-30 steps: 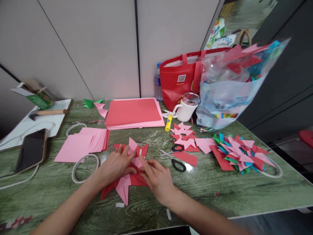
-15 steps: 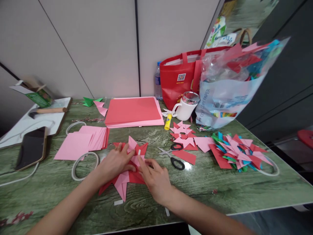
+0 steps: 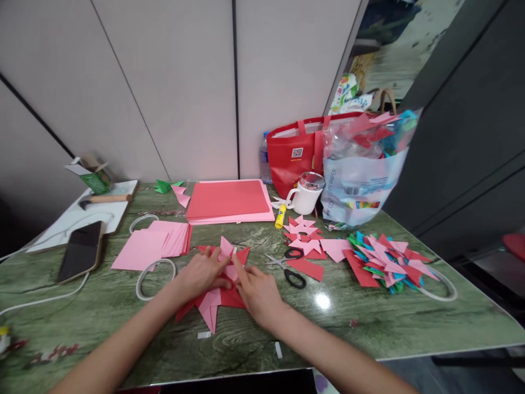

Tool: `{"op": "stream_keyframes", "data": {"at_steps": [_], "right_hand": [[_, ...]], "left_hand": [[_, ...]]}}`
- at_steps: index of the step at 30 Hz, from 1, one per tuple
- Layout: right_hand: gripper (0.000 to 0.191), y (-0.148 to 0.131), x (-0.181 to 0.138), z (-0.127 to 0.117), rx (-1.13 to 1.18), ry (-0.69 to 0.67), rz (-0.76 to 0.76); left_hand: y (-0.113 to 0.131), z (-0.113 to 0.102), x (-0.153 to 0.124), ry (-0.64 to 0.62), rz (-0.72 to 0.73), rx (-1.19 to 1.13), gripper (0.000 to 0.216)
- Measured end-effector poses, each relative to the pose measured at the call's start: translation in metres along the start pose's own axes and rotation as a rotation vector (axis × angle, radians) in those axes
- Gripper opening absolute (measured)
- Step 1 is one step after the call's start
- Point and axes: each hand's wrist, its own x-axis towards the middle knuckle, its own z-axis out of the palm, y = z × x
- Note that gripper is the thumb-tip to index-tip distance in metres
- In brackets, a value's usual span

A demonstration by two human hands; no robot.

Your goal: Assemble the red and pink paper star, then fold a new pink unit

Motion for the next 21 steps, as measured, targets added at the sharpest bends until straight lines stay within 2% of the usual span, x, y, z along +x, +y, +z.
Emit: {"op": "stream_keyframes", "data": {"at_steps": [5,13,21], "right_hand": [[0.074,0.004,0.005,0.000,0.023,-0.009,-0.026],[0.071,0.009,0.014,-0.005,0.011,-0.091,-0.050],[0.068,0.015,0.014,0.007,-0.051,-0.091,-0.115]], "left_hand": [[-0.004,-0.001,-0.001,0.006,0.001,-0.025,0.057],[-0.021,-0.017,0.004,-0.124,0.096,-0.060,0.059],[-0.017,-0.018,0.004,-0.123,0.081,-0.074,0.056]]}}
